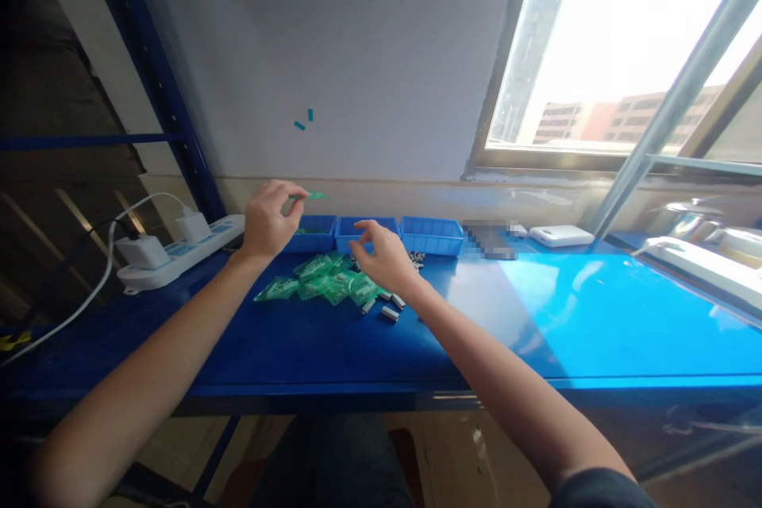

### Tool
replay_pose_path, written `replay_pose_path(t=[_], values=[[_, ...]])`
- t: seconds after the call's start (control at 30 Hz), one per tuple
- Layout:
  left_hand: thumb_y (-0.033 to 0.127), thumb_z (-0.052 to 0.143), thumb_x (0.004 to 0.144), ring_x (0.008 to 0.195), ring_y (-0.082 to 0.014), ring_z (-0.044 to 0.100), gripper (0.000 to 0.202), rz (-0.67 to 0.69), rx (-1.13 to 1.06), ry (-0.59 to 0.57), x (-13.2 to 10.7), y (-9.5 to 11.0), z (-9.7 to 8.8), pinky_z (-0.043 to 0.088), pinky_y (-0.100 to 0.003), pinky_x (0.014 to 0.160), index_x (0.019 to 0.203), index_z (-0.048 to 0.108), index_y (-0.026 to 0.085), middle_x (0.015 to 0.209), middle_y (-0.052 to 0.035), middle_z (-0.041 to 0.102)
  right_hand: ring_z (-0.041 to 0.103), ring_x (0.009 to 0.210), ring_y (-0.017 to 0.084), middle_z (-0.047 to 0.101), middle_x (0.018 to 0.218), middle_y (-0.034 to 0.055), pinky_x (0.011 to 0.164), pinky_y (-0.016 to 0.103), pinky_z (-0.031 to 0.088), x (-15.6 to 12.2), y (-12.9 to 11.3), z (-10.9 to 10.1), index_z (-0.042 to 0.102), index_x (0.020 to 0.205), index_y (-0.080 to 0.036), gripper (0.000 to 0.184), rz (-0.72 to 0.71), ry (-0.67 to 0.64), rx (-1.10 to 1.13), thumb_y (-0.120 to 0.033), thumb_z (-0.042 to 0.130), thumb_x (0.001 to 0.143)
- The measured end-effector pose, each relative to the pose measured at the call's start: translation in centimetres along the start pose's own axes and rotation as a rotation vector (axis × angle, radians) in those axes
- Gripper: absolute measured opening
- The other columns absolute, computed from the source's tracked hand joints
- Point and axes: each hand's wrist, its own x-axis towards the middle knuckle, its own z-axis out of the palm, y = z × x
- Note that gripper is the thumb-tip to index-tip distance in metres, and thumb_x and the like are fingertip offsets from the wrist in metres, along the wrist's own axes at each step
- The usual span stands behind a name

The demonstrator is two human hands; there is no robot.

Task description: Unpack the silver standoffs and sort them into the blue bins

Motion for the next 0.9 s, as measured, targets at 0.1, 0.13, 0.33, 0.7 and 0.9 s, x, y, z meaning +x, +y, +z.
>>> replay_pose_path(t=[0.1,0.13,0.33,0.7,0.9], values=[[0.029,0.056,0.082,0.105,-0.0285,0.056,0.019,-0.071,0.129,-0.189,-0.2,-2.0,0.4,0.042,-0.042,0.097,0.095,0.068,0.021,0.105,-0.0098,0.063,0.062,0.094,0.022,0.070,0.094,0.0065,0.085,0.037,0.046,-0.1,0.7,-0.9,0.063,0.111,-0.017,0.029,-0.071,-0.199,-0.179,-0.029,0.060,0.085],[0.033,0.056,0.082,0.104,-0.0285,0.057,0.022,-0.073,0.124,-0.264,-0.6,-2.3,0.6,0.042,-0.042,0.096,0.095,0.069,0.021,0.106,-0.0102,0.063,0.061,0.096,0.024,0.070,0.095,0.0071,0.086,0.037,0.046,-0.2,1.0,-1.1,0.064,0.111,-0.018,0.030,-0.101,-0.282,-0.224,-0.031,0.063,0.084],[0.054,0.064,0.070,0.072,-0.0208,0.063,0.034,-0.140,-0.115,-0.745,-2.9,-1.6,1.3,0.048,-0.027,0.069,0.083,0.072,0.024,0.081,-0.0048,0.070,0.059,0.100,0.026,0.069,0.099,0.0095,0.081,0.034,0.045,-0.7,1.7,-1.3,0.065,0.116,-0.020,0.038,-0.175,-0.448,-0.333,-0.036,0.067,0.082],[0.034,0.048,0.088,0.089,-0.0225,0.066,0.027,-0.037,-0.064,-0.307,-2.1,1.3,-0.5,0.047,-0.030,0.082,0.096,0.071,0.022,0.095,-0.0057,0.073,0.060,0.073,0.018,0.068,0.078,0.0058,0.068,0.028,0.043,-0.2,-0.2,-0.1,0.069,0.085,-0.014,0.041,0.165,-0.258,0.205,-0.050,0.049,0.090],[0.033,0.046,0.093,0.103,-0.0216,0.061,0.027,0.289,-0.280,-0.348,-3.0,6.1,-0.1,0.045,-0.034,0.094,0.101,0.070,0.023,0.107,-0.0061,0.071,0.056,0.061,0.015,0.059,0.062,0.0019,0.058,0.026,0.044,0.2,-0.8,0.3,0.058,0.070,-0.018,0.036,0.518,-0.083,0.913,-0.053,0.063,0.073]])
